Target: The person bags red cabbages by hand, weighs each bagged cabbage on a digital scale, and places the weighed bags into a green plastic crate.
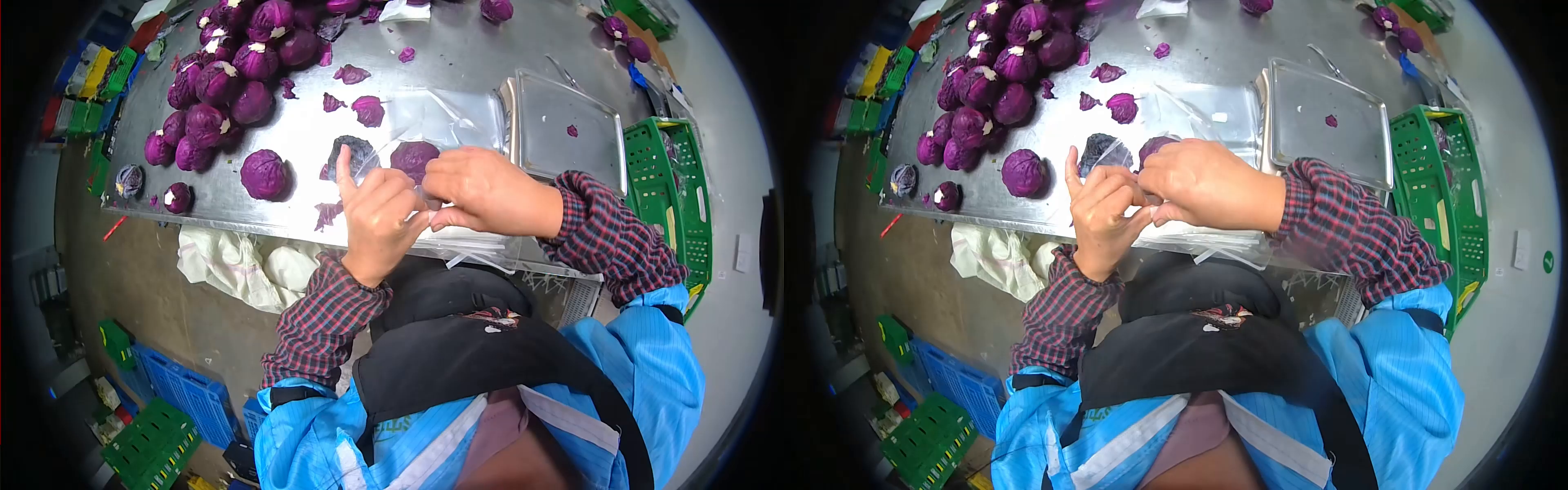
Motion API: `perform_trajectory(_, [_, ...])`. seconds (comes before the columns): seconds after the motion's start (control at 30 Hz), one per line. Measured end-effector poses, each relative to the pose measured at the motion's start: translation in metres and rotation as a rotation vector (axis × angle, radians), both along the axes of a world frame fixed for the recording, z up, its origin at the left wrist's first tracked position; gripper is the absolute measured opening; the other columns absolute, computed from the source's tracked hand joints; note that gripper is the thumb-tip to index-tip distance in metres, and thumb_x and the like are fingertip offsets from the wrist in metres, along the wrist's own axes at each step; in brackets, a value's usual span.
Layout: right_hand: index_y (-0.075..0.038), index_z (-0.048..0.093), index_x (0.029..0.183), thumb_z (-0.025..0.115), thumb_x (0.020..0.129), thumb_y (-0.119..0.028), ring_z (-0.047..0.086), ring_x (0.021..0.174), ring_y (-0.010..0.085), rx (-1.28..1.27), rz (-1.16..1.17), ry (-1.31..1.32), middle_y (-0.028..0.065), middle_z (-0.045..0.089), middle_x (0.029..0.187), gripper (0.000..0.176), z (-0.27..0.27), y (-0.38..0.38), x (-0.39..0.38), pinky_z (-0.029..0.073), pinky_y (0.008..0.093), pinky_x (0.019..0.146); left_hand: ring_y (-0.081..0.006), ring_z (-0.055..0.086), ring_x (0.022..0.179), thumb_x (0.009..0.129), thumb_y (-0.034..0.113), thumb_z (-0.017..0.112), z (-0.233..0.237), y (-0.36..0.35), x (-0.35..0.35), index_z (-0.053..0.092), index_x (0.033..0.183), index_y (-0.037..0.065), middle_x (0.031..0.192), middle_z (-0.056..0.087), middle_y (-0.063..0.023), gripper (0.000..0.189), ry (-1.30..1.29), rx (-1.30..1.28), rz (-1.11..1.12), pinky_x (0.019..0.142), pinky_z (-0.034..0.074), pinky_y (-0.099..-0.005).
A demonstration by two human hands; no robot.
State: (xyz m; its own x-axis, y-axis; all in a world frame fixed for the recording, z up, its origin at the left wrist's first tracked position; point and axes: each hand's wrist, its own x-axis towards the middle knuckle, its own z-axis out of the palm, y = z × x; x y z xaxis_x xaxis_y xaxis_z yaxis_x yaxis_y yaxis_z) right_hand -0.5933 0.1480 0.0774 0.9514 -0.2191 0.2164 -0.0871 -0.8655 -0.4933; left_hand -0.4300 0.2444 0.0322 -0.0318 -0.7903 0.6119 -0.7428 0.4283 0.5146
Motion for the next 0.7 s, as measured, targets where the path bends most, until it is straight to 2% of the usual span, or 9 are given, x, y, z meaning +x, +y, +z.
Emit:
perform_trajectory(0.23, [-0.004, 0.053, 0.085, 0.07, 0.077, -0.024, 0.05, 0.073, 0.0302, -0.211, 0.019, -0.052, 0.0087, 0.047, 0.076, 0.027, -0.005, 0.006, 0.008, 0.042, 0.0385, 0.064, -0.017, 0.058, 0.073, 0.054, 0.009, 0.077, -0.003, -0.003, 0.011, 0.057, 0.059, 0.01, 0.069, 0.056, 0.0015, 0.021, 0.014, 0.065, 0.014, 0.107, 0.021, -0.0618])
perform_trajectory(0.33, [-0.002, 0.057, 0.097, 0.068, 0.082, -0.016, 0.055, 0.076, 0.0227, 0.581, 0.034, -0.031, 0.0078, 0.053, 0.082, 0.023, 0.042, -0.008, -0.019, 0.044, 0.0356, 0.068, -0.0165, 0.06, 0.077, 0.055, 0.015, 0.082, 0.003, 0.002, 0.017, 0.059, 0.06, 0.011, 0.067, 0.057, 0.0023, 0.023, 0.018, 0.071, -0.008, 0.108, 0.022, -0.0582])
perform_trajectory(0.43, [-0.006, 0.056, 0.089, 0.063, 0.083, -0.011, 0.054, 0.075, 0.0175, 0.896, -0.369, -1.177, 0.0022, 0.055, 0.089, 0.01, 0.113, -0.017, -0.088, 0.05, 0.0354, 0.072, -0.0166, 0.062, 0.084, 0.058, 0.02, 0.085, 0.0, 0.015, 0.02, 0.063, 0.063, 0.013, 0.067, 0.059, 0.0038, 0.024, 0.042, 0.061, 0.016, 0.109, 0.024, -0.0546])
perform_trajectory(0.5, [-0.007, 0.054, 0.081, 0.062, 0.082, -0.01, 0.054, 0.072, 0.0171, 1.012, -0.3, -1.22, 0.0018, 0.056, 0.08, 0.008, 0.129, -0.043, -0.165, 0.05, 0.0346, 0.072, -0.0185, 0.061, 0.088, 0.059, 0.02, 0.084, 0.0, 0.022, 0.019, 0.063, 0.061, 0.013, 0.065, 0.059, 0.0043, 0.023, 0.075, 0.03, 0.003, 0.108, 0.026, -0.054])
perform_trajectory(0.57, [-0.005, 0.059, 0.08, 0.064, 0.078, -0.009, 0.056, 0.071, 0.0179, 0.239, -0.853, 0.077, 0.0029, 0.057, 0.075, 0.007, 0.054, -0.029, -0.204, 0.05, 0.0362, 0.074, -0.0219, 0.056, 0.097, 0.059, 0.022, 0.085, -0.014, 0.032, 0.019, 0.062, 0.081, 0.01, 0.086, 0.059, -0.002, 0.035, 0.018, -0.02, -0.039, 0.107, 0.027, -0.055])
perform_trajectory(0.6, [-0.004, 0.064, 0.082, 0.066, 0.074, -0.009, 0.06, 0.075, 0.02, 0.945, -0.722, 0.39, 0.0063, 0.062, 0.078, 0.01, 0.009, -0.006, -0.214, 0.05, 0.037, 0.075, -0.0234, 0.053, 0.102, 0.057, 0.025, 0.087, -0.02, 0.039, 0.009, 0.058, 0.093, 0.009, 0.097, 0.055, -0.0059, 0.049, 0.241, -0.086, 0.114, 0.105, 0.03, -0.0529])
perform_trajectory(0.63, [-0.006, 0.069, 0.088, 0.066, 0.073, -0.011, 0.064, 0.077, 0.0235, 0.632, -0.186, 1.075, 0.0096, 0.067, 0.083, 0.017, -0.058, 0.015, -0.261, 0.051, 0.0381, 0.074, -0.025, 0.05, 0.108, 0.055, 0.027, 0.089, -0.029, 0.05, 0.0, 0.053, 0.105, 0.008, 0.108, 0.051, -0.0098, 0.064, 0.464, -0.145, 0.261, 0.104, 0.033, -0.0508])
perform_trajectory(0.67, [-0.005, 0.057, 0.123, 0.058, 0.082, -0.023, 0.064, 0.092, 0.0307, 0.395, 0.13, 1.716, 0.0174, 0.064, 0.114, 0.045, -0.06, 0.031, -0.241, 0.047, 0.0399, 0.087, -0.0276, 0.044, 0.113, 0.055, 0.026, 0.091, -0.057, 0.066, -0.005, 0.041, 0.118, 0.006, 0.118, 0.041, -0.0137, 0.083, 0.524, -0.122, 0.294, 0.1, 0.037, -0.0446])
perform_trajectory(0.7, [-0.005, 0.055, 0.125, 0.057, 0.083, -0.022, 0.063, 0.095, 0.0317, 0.467, -0.015, 1.381, 0.0168, 0.063, 0.115, 0.045, -0.067, 0.02, -0.217, 0.046, 0.0405, 0.09, -0.0276, 0.044, 0.113, 0.055, 0.026, 0.091, -0.076, 0.073, -0.008, 0.041, 0.118, 0.006, 0.118, 0.041, -0.0137, 0.083, 0.524, -0.136, 0.292, 0.1, 0.037, -0.0446])
